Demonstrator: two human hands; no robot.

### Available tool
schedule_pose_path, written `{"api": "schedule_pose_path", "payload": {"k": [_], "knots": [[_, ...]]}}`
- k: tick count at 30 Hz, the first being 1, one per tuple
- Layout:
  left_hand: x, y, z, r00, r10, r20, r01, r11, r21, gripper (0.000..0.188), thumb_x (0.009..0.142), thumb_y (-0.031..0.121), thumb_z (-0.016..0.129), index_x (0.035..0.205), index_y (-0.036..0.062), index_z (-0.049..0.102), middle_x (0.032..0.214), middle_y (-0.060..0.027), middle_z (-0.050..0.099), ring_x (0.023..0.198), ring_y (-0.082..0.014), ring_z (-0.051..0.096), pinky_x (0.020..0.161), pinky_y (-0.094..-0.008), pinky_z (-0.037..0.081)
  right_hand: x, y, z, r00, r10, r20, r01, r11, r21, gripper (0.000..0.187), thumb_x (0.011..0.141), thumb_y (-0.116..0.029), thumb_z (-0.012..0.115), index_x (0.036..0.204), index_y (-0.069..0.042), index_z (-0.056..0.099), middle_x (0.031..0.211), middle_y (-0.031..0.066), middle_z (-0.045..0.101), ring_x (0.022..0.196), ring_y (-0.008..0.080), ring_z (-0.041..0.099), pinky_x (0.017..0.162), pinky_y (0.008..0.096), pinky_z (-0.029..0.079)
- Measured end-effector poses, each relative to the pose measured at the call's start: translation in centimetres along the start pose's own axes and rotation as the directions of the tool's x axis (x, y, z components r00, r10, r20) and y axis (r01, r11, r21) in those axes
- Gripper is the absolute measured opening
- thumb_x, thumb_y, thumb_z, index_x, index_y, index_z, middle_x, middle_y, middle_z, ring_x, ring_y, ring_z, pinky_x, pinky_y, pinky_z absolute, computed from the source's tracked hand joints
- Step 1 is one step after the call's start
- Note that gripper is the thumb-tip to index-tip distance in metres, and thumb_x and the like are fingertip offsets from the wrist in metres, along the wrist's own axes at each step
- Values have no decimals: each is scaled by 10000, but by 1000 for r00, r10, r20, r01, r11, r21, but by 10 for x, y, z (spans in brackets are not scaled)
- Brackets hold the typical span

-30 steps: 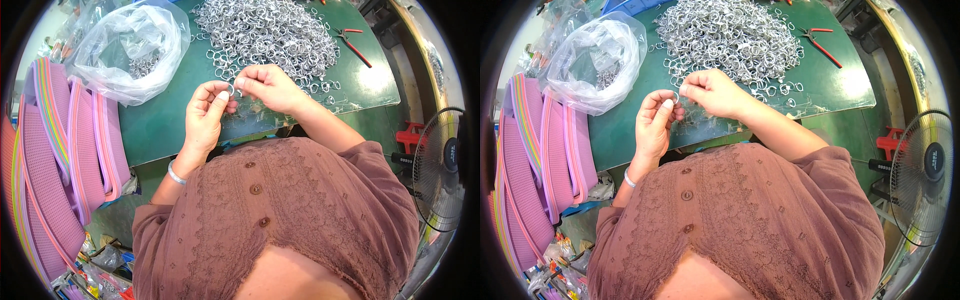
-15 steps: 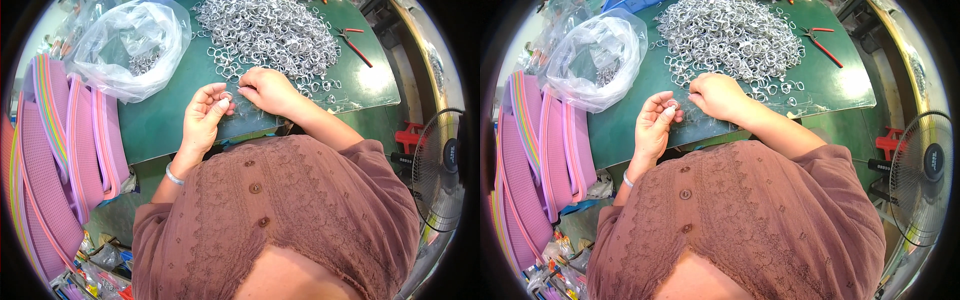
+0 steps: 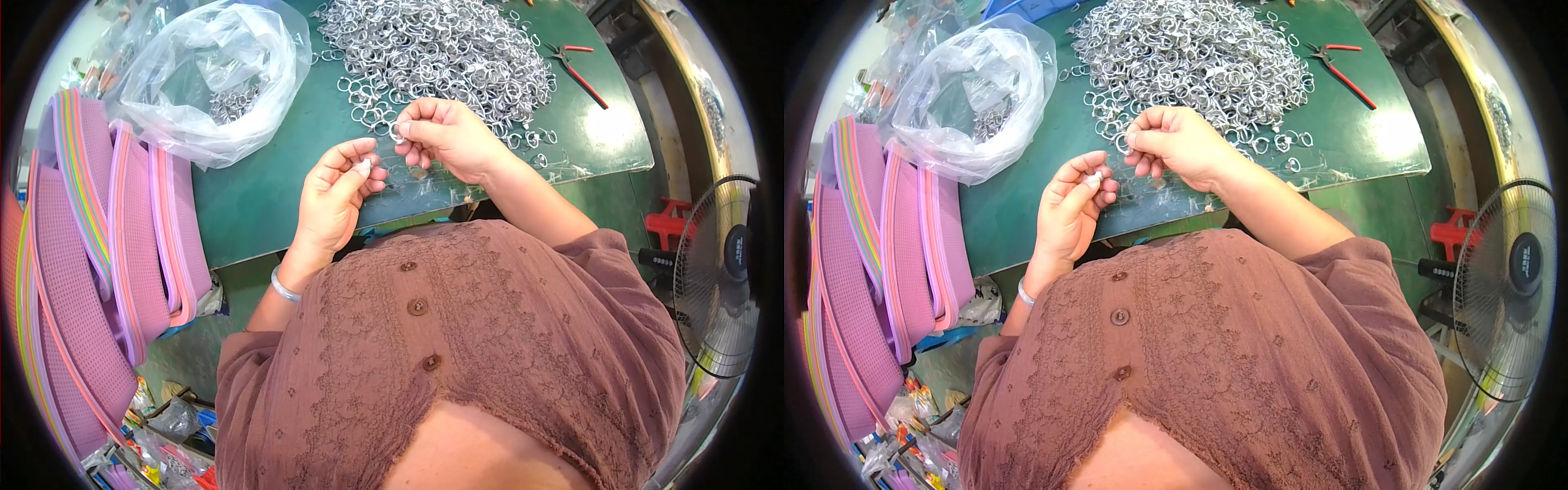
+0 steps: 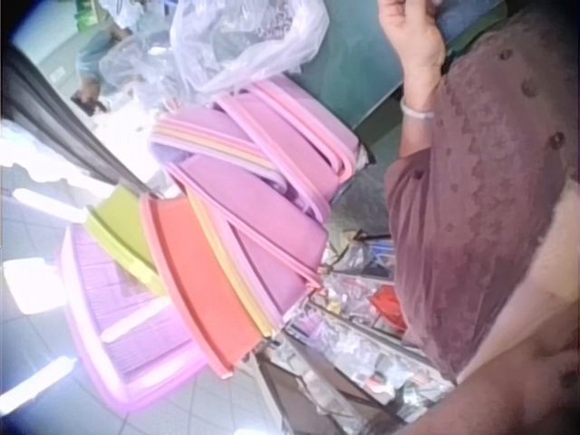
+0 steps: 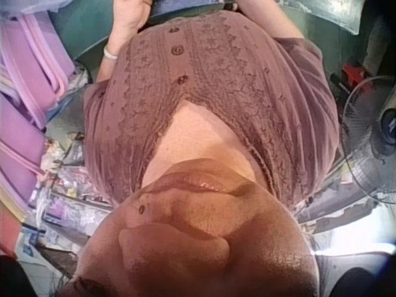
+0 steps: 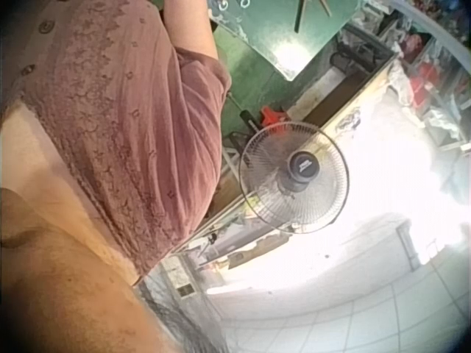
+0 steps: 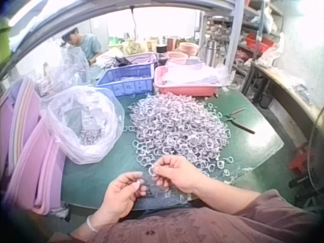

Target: The person sorts through electronic components and then uses their hands to link small metal rings together at a workbench.

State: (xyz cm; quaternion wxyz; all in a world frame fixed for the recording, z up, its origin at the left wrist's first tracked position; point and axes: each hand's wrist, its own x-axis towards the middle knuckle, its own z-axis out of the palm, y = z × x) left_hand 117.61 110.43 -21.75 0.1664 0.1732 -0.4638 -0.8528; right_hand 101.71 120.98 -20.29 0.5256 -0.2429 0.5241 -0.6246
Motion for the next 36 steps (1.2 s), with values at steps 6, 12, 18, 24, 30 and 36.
{"api": "schedule_pose_path", "payload": {"k": [6, 12, 18, 24, 30, 36], "knots": [[2, 2, 3, 993, -90, 80, 101, 982, -159, 263, 799, 2, 465, 1059, -25, 487, 925, -78, 547, 772, -133, 541, 686, -231, 451, -3, 0, 3, 995, 99, 24, -102, 972, 214, 93, 820, -138, 539, 804, -46, 545, 641, 47, 574, 498, 109, 529, 424, 198, 390], [6, 0, 14, 995, -96, 6, 96, 995, 10, 159, 822, 65, 513, 967, 1, 528, 801, -41, 570, 654, -89, 515, 583, -189, 416, -4, 6, 10, 990, 143, 11, -140, 949, 281, 133, 826, -159, 524, 738, -59, 523, 583, 42, 547, 433, 115, 492, 373, 204, 355], [8, -3, 17, 997, -70, -31, 73, 993, 90, 102, 823, 99, 548, 877, 13, 557, 721, -18, 555, 565, -66, 476, 492, -176, 368, -5, 9, 14, 985, 173, -14, -167, 967, 193, 144, 824, -172, 512, 745, -52, 520, 542, 43, 511, 415, 102, 450, 356, 199, 310], [8, -3, 17, 988, -151, -33, 149, 988, -45, 134, 840, 139, 523, 851, 11, 560, 680, -16, 530, 539, -74, 453, 467, -185, 344, -5, 10, 13, 977, 207, -43, -197, 965, 174, 160, 828, -168, 487, 735, -41, 517, 524, 43, 481, 399, 89, 399, 352, 201, 295], [10, -1, 16, 978, -207, -27, 204, 975, -91, 154, 841, 154, 503, 805, 11, 545, 665, -22, 513, 520, -81, 433, 442, -188, 326, -5, 10, 13, 971, 235, -44, -229, 967, 111, 204, 830, -179, 482, 690, -37, 523, 526, 40, 492, 397, 82, 405, 353, 199, 299], [14, 1, 15, 916, -390, -93, 343, 883, -322, 140, 823, 150, 513, 790, 14, 525, 642, -17, 476, 493, -73, 388, 404, -165, 289, -5, 10, 10, 989, 124, -82, -122, 992, 23, 195, 853, -216, 476, 783, -44, 535, 572, 31, 530, 436, 80, 469, 382, 179, 346]]}}
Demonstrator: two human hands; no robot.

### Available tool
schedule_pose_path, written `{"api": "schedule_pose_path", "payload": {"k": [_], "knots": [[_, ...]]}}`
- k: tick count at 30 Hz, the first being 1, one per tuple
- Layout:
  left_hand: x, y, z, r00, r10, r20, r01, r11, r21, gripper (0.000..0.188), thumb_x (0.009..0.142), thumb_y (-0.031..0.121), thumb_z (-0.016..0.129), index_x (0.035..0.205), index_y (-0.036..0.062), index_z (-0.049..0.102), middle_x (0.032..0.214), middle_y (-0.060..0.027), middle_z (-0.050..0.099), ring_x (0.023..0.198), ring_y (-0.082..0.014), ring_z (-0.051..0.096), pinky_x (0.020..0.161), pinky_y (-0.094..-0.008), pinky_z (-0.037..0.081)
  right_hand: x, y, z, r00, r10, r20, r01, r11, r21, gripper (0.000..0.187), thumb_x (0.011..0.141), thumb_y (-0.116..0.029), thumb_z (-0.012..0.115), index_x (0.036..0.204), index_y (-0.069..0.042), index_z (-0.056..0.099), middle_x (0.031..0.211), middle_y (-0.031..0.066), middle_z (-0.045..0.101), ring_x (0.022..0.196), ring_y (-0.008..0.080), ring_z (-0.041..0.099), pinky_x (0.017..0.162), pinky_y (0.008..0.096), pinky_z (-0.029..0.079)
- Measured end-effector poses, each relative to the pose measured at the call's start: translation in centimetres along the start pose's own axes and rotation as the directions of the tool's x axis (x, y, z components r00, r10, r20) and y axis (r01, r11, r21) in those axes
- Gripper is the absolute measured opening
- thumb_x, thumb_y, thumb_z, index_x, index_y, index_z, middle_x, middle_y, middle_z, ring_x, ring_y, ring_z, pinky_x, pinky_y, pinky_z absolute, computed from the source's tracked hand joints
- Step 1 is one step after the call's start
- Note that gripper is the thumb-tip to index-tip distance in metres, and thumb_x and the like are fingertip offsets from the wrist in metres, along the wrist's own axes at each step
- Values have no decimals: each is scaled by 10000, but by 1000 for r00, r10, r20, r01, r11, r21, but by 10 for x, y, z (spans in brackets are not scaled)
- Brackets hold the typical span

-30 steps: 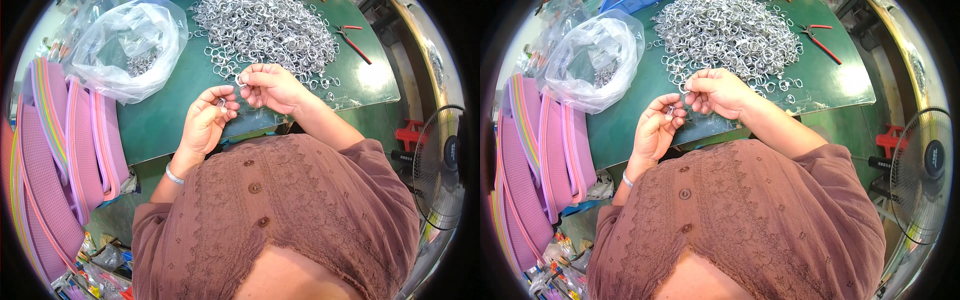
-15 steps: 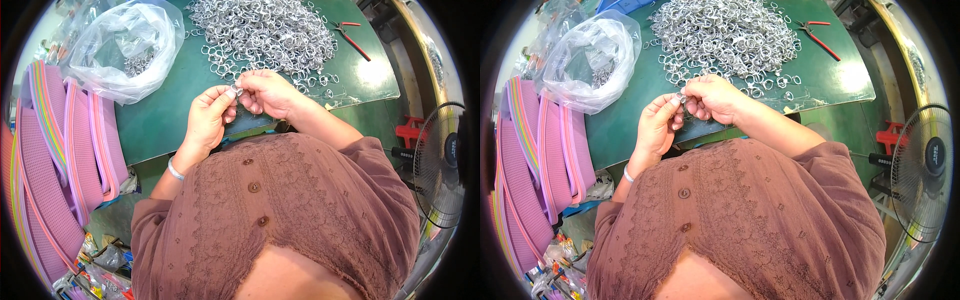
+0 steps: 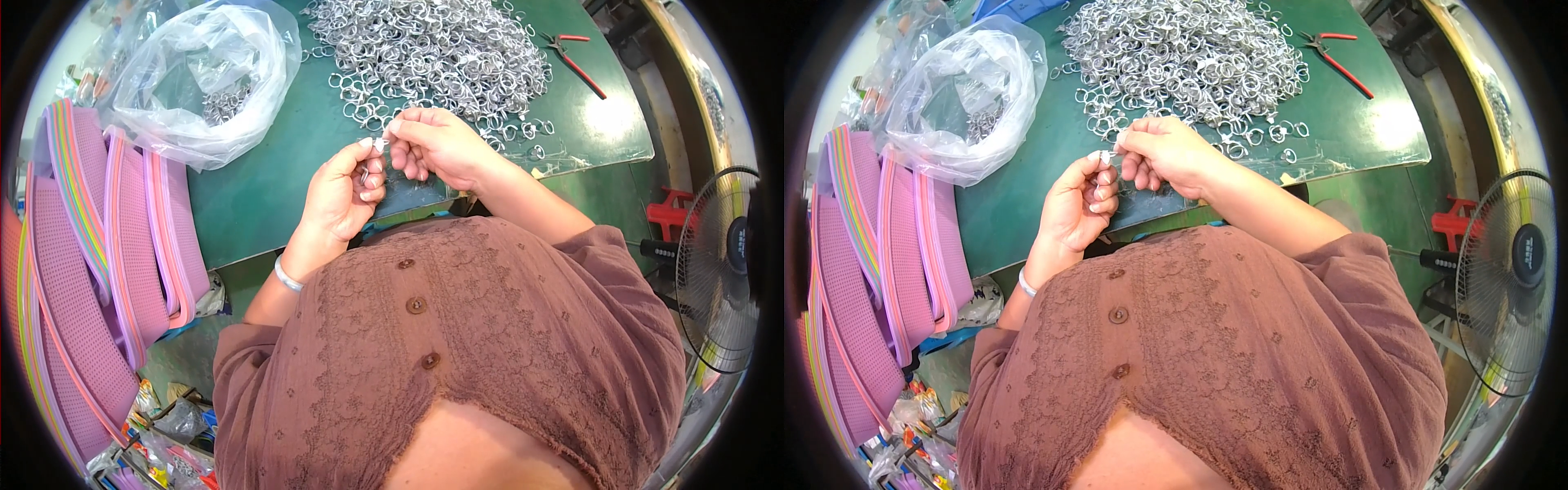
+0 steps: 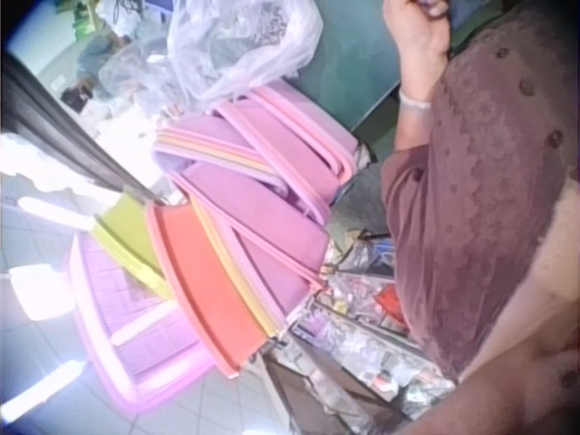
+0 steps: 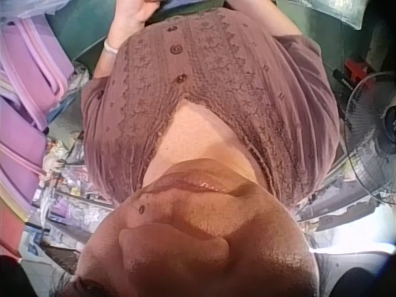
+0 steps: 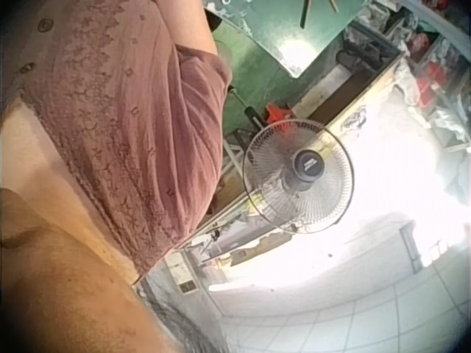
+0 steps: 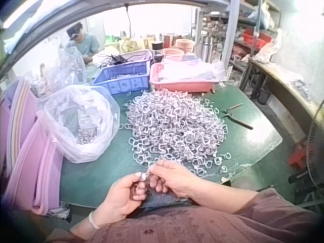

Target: The person sorts through electronic components and then uses their hands to link small metal rings together at a workbench.

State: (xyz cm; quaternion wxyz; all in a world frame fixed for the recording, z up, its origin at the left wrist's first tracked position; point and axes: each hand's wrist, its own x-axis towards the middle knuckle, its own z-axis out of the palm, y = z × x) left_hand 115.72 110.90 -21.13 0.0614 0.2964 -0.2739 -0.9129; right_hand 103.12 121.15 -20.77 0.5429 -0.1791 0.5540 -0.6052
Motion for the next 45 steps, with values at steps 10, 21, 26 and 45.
{"api": "schedule_pose_path", "payload": {"k": [10, 21, 26, 45], "knots": [[2, -1, -4, 999, -25, 22, 26, 998, -64, 140, 818, 150, 512, 795, 12, 520, 662, -22, 482, 524, -86, 399, 428, -178, 317, 1, 5, -5, 983, -158, 92, 144, 980, 140, 68, 791, -61, 557, 843, -17, 560, 701, 34, 569, 580, 78, 524, 483, 176, 412], [-5, -3, -10, 995, 95, 10, -94, 994, -47, 117, 800, 116, 503, 782, 4, 530, 793, -118, 575, 665, -178, 542, 568, -253, 460, 20, -6, -13, 720, -672, 172, 502, 335, -797, 119, 745, -54, 562, 858, -26, 590, 743, 35, 564, 623, 140, 541, 568, 248, 437], [-5, 0, -16, 996, 75, 42, -71, 994, -79, 96, 792, 93, 510, 780, 0, 533, 841, -153, 589, 708, -195, 571, 609, -262, 486, 28, -12, -11, 736, -586, 338, 386, -46, -921, 172, 705, -67, 537, 855, -80, 620, 801, 70, 529, 833, 243, 527, 715, 349, 440], [-6, 2, -10, 994, 62, 88, -56, 995, -78, 145, 825, 151, 478, 833, 9, 507, 812, -111, 560, 718, -187, 560, 591, -256, 472, 13, -24, -17, 712, -614, 339, 658, 416, -628, 62, 706, -27, 602, 761, -33, 575, 795, 26, 538, 769, 146, 503, 680, 261, 398]]}}
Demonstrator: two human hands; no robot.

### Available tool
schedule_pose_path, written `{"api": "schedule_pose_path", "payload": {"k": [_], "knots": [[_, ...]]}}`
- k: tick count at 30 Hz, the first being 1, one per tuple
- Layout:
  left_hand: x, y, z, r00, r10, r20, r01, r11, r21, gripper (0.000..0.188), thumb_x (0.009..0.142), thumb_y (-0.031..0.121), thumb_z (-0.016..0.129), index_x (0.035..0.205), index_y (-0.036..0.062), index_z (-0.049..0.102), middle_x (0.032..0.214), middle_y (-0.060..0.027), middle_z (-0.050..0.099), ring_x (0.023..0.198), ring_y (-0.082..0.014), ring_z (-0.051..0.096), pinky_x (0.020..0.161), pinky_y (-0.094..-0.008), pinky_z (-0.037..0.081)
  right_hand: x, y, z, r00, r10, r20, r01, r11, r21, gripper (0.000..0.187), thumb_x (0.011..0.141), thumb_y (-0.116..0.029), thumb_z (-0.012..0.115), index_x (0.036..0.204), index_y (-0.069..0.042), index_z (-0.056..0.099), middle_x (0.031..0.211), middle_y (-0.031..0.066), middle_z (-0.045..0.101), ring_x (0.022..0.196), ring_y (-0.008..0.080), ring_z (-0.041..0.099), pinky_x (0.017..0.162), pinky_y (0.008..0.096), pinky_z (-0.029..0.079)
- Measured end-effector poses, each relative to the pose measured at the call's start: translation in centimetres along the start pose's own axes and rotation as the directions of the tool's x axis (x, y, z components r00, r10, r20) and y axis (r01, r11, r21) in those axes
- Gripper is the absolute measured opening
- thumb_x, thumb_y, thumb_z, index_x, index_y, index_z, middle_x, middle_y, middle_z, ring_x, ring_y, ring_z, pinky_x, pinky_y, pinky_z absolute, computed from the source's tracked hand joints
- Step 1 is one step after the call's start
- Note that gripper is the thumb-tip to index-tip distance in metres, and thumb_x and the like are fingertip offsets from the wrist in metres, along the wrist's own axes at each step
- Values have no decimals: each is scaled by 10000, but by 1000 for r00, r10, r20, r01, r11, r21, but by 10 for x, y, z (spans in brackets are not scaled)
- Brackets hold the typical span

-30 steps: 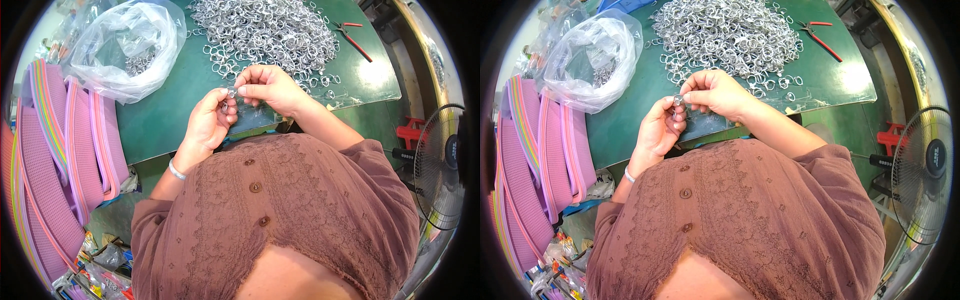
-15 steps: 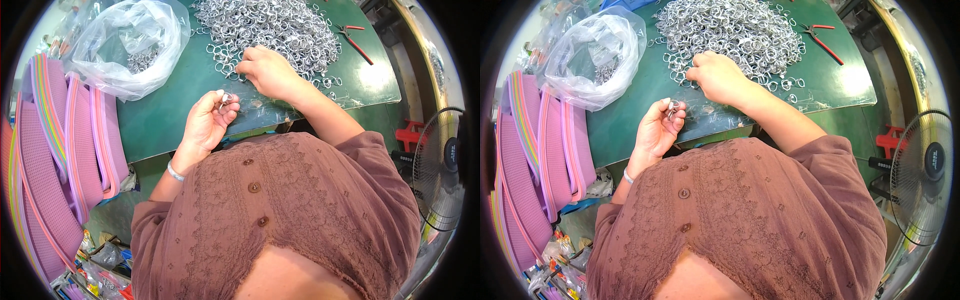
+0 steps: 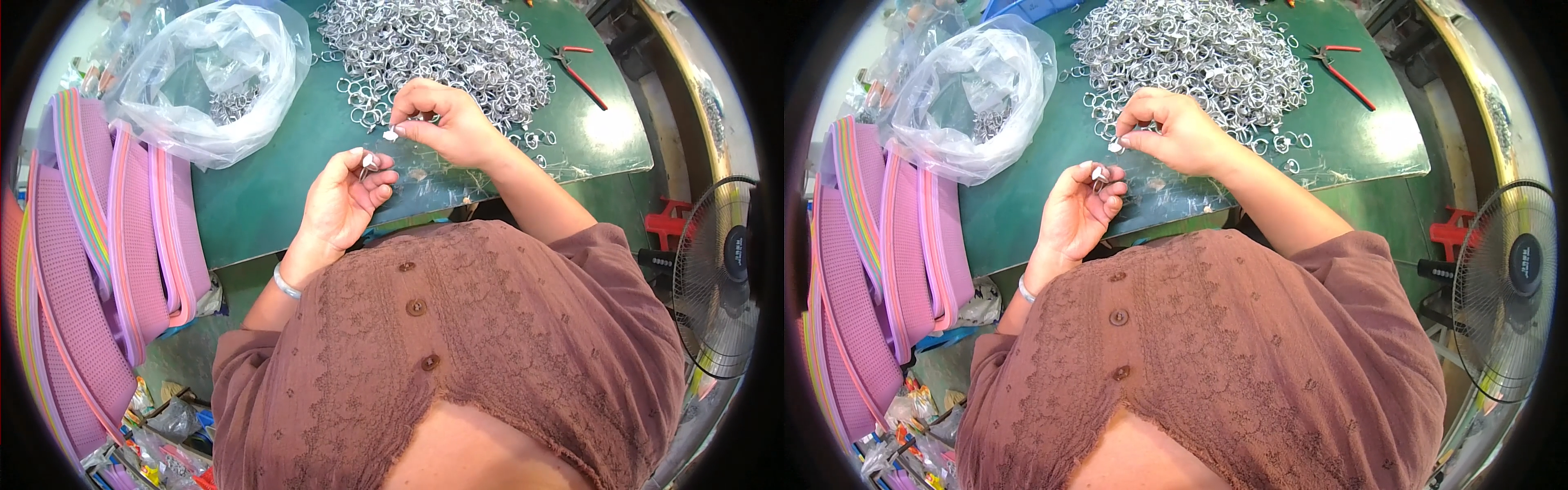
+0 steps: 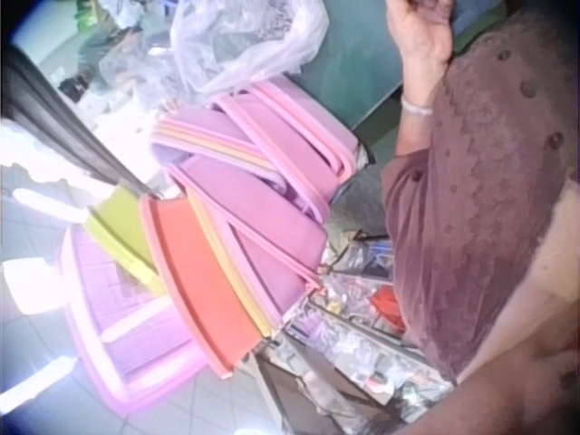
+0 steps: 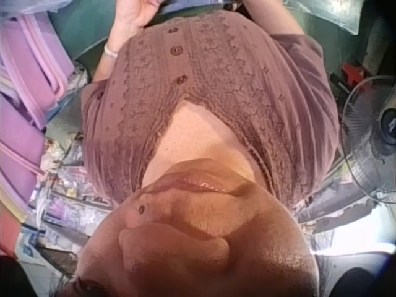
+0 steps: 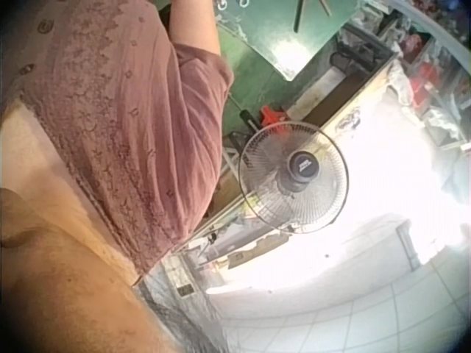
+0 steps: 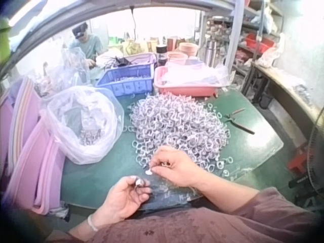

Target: The person sorts through electronic components and then uses their hands to link small metal rings together at a workbench.

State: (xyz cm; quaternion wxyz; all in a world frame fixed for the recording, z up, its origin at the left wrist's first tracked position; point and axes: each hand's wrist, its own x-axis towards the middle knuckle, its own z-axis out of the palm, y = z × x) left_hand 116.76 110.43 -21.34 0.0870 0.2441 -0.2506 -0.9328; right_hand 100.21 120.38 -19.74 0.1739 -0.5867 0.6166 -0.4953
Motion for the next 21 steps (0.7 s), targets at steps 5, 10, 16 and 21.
{"api": "schedule_pose_path", "payload": {"k": [5, 10, 16, 21], "knots": [[1, 2, -2, 993, -9, 120, 2, 999, 52, 135, 845, 124, 436, 874, 6, 496, 866, -111, 568, 739, -188, 578, 633, -270, 486, -4, -8, 4, 998, 43, -56, -32, 983, 180, 66, 710, 9, 594, 760, -21, 565, 789, 30, 540, 675, 121, 493, 595, 223, 388], [-4, 2, 9, 995, -3, 102, -4, 997, 73, 172, 832, 169, 485, 849, 2, 520, 828, -105, 557, 705, -182, 547, 578, -244, 460, -9, -5, 8, 986, -146, -80, 147, 989, 5, 92, 702, 20, 605, 774, -24, 567, 845, 77, 589, 778, 178, 584, 666, 265, 466], [-3, 1, 8, 997, 30, 78, -40, 989, 141, 189, 860, 196, 488, 865, 13, 533, 792, -77, 555, 648, -131, 518, 534, -221, 423, -11, -10, 13, 904, -420, -81, 358, 846, -395, 140, 666, -26, 579, 803, -49, 561, 853, 77, 574, 748, 255, 567, 632, 312, 470], [-3, 0, 11, 994, 92, 51, -100, 978, 182, 135, 853, 139, 501, 896, 19, 544, 772, -51, 557, 622, -106, 507, 529, -203, 405, -13, -15, 13, 868, -494, -55, 418, 786, -456, 193, 651, -9, 567, 839, -51, 556, 880, 78, 574, 786, 251, 564, 654, 322, 468]]}}
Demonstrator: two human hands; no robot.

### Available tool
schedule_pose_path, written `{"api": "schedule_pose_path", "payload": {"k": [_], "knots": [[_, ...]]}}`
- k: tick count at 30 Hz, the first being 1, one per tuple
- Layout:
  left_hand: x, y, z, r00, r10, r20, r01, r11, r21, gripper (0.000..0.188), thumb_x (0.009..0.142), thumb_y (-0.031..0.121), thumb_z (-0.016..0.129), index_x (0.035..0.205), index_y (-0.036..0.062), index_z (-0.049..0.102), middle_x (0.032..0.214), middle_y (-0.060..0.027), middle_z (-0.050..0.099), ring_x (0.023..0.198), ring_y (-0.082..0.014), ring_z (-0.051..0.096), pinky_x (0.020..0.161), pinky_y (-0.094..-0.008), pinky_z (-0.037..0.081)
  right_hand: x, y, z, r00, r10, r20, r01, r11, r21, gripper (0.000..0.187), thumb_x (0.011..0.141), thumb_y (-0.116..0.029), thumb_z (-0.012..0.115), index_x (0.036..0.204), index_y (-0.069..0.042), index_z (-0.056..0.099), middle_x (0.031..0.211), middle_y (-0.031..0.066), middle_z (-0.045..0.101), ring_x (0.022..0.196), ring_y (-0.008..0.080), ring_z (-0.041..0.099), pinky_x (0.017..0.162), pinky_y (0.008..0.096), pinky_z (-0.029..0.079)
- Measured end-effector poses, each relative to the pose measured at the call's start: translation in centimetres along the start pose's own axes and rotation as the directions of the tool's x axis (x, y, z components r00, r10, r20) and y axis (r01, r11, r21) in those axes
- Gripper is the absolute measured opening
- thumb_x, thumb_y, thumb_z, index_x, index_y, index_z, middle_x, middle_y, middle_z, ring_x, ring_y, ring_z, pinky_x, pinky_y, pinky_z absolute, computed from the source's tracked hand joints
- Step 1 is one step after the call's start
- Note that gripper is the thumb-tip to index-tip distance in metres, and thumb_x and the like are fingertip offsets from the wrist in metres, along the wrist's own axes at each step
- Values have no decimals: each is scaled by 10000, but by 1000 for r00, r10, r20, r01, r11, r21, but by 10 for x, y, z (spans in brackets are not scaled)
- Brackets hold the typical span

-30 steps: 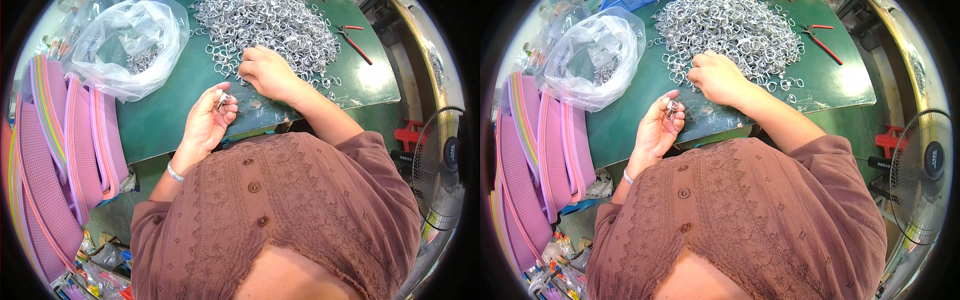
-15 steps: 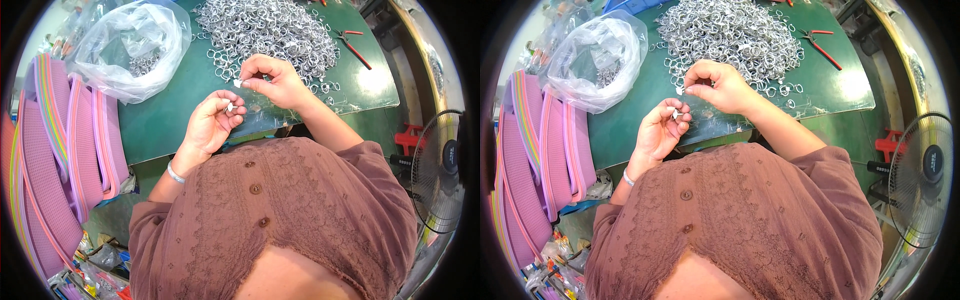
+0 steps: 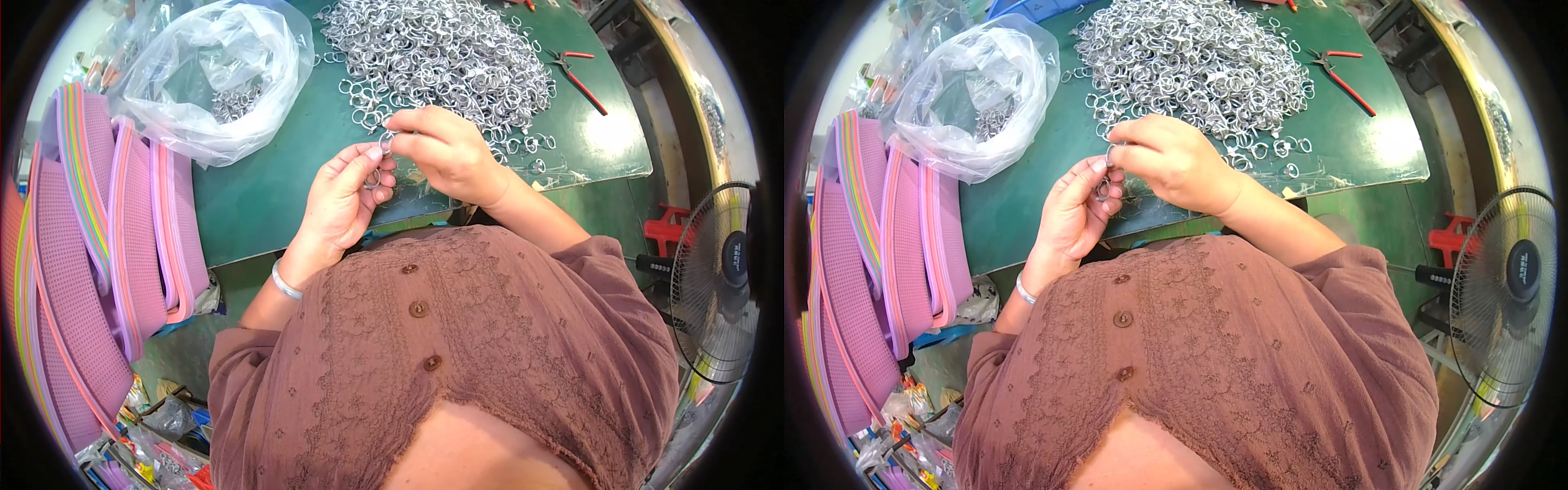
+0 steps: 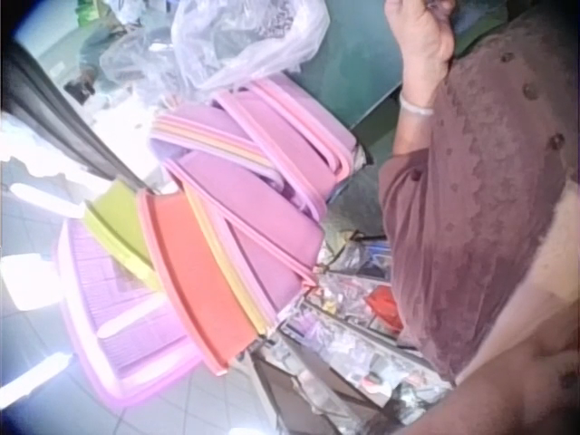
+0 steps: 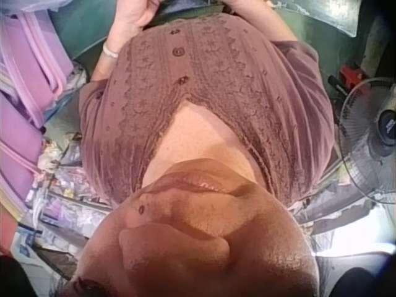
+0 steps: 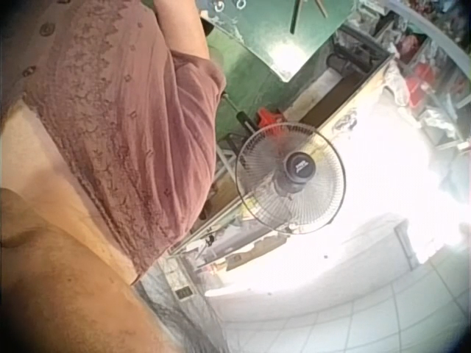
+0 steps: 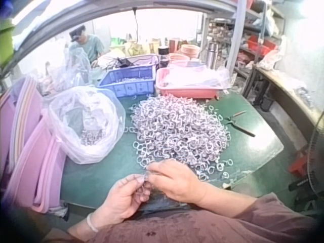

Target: The person sorts through electronic components and then uses their hands to link small metal rings together at a workbench.

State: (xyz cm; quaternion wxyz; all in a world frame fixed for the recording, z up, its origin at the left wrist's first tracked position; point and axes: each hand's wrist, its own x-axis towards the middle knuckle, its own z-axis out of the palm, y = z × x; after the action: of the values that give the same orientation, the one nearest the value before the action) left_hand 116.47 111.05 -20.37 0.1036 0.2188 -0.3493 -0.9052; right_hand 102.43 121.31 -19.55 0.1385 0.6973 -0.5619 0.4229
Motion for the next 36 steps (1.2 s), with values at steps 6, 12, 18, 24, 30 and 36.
{"api": "schedule_pose_path", "payload": {"k": [6, 12, 18, 24, 30, 36], "knots": [[-1, -2, -1, 994, 112, -12, -108, 980, 168, 140, 836, 104, 528, 943, 17, 553, 799, -38, 567, 642, -87, 511, 553, -194, 411, -6, 9, 0, 951, 306, -44, -300, 948, 110, 206, 682, 8, 584, 877, -49, 551, 883, 97, 575, 817, 269, 562, 700, 335, 463], [0, -2, -2, 992, 127, -29, -120, 977, 174, 145, 825, 75, 526, 956, 15, 546, 816, -43, 568, 667, -91, 524, 586, -201, 431, -12, 21, 5, 951, 308, -17, -308, 951, -17, 168, 683, -13, 580, 844, -55, 568, 859, 76, 569, 818, 254, 547, 714, 334, 441], [1, -2, -16, 994, 113, 1, -113, 993, 20, 206, 799, 21, 439, 991, -4, 507, 904, -111, 557, 767, -173, 561, 666, -253, 468, -10, 30, 11, 955, 279, 99, -256, 947, -195, 97, 686, -77, 583, 780, -78, 607, 841, 34, 535, 828, 221, 499, 738, 340, 382], [1, 1, -19, 998, 53, 25, -50, 994, -96, 174, 793, 36, 430, 945, -6, 503, 942, -141, 551, 801, -207, 566, 694, -284, 482, -4, 28, 17, 938, 274, 214, -216, 942, -257, 121, 677, -100, 621, 797, -95, 620, 859, 33, 520, 843, 208, 481, 768, 343, 347], [3, -1, -24, 1000, 29, -6, -29, 997, -74, 88, 804, 71, 471, 868, 19, 500, 906, -129, 557, 767, -193, 560, 635, -277, 480, -3, 29, 15, 939, 283, 196, -262, 957, -125, 109, 676, -91, 628, 783, -79, 619, 796, 34, 536, 787, 218, 499, 723, 335, 382], [2, -1, -19, 999, 24, -22, -25, 1000, -18, 85, 802, 67, 477, 869, 20, 500, 854, -102, 551, 723, -167, 540, 591, -251, 456, -1, 21, 10, 879, 419, 229, -462, 867, 189, 75, 721, -34, 603, 795, -29, 594, 835, 64, 598, 773, 185, 572, 691, 286, 455]]}}
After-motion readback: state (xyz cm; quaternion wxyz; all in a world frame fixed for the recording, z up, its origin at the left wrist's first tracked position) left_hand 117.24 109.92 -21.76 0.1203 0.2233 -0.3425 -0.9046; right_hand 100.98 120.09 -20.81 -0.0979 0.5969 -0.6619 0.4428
